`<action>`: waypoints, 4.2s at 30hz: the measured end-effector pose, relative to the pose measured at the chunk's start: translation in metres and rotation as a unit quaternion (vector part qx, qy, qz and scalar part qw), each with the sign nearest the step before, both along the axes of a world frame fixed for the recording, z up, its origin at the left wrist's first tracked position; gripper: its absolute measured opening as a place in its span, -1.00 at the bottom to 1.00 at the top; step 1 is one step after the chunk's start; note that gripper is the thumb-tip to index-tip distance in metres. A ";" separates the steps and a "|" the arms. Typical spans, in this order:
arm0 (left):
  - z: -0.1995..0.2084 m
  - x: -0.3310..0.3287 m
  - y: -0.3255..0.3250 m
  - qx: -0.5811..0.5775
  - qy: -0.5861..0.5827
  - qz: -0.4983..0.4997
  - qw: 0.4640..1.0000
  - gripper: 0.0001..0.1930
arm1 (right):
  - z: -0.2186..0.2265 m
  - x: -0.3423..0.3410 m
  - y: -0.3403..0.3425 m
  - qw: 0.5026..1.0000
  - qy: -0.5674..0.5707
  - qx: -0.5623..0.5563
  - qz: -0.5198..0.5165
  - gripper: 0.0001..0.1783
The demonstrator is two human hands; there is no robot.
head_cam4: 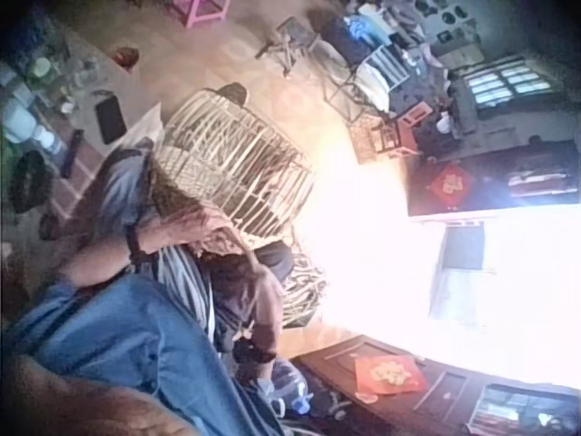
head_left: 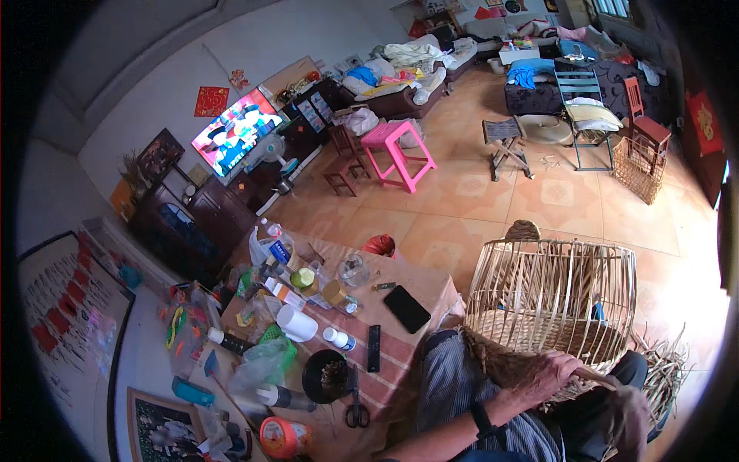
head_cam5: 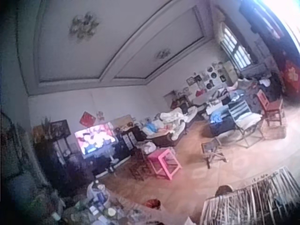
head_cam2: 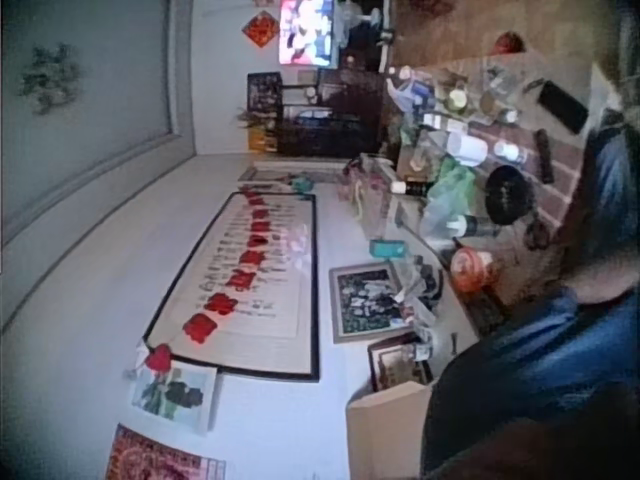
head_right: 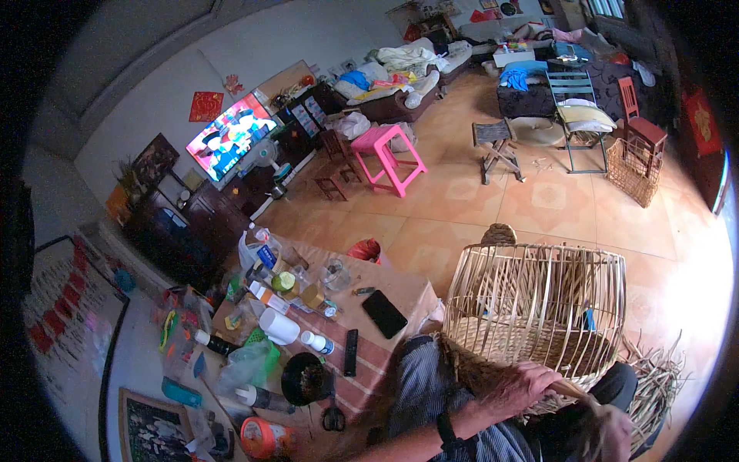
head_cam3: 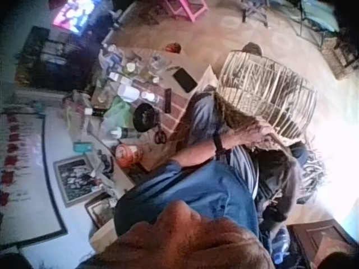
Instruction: Weaving and assembling a traditional straw and bamboo basket cage structure using thin split strips.
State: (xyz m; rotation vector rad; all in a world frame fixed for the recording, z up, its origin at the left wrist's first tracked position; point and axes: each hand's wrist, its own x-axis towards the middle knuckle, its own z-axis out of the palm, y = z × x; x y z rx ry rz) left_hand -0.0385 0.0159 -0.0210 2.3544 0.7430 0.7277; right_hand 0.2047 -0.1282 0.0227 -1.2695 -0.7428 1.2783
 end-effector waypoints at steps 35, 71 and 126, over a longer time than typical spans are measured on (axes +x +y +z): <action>-0.112 0.054 -0.020 0.113 0.147 0.178 0.966 -0.76 | -0.027 -0.067 0.135 0.752 -0.653 0.092 0.009 -0.83; -0.019 0.016 -0.002 -0.013 -0.014 -0.009 1.000 -0.44 | -0.116 -0.039 0.042 0.982 0.152 0.027 -0.106 -0.67; -0.005 -0.049 0.027 0.087 -0.007 0.104 0.991 -0.68 | -0.039 -0.071 0.104 0.995 -0.001 -0.006 -0.100 -0.68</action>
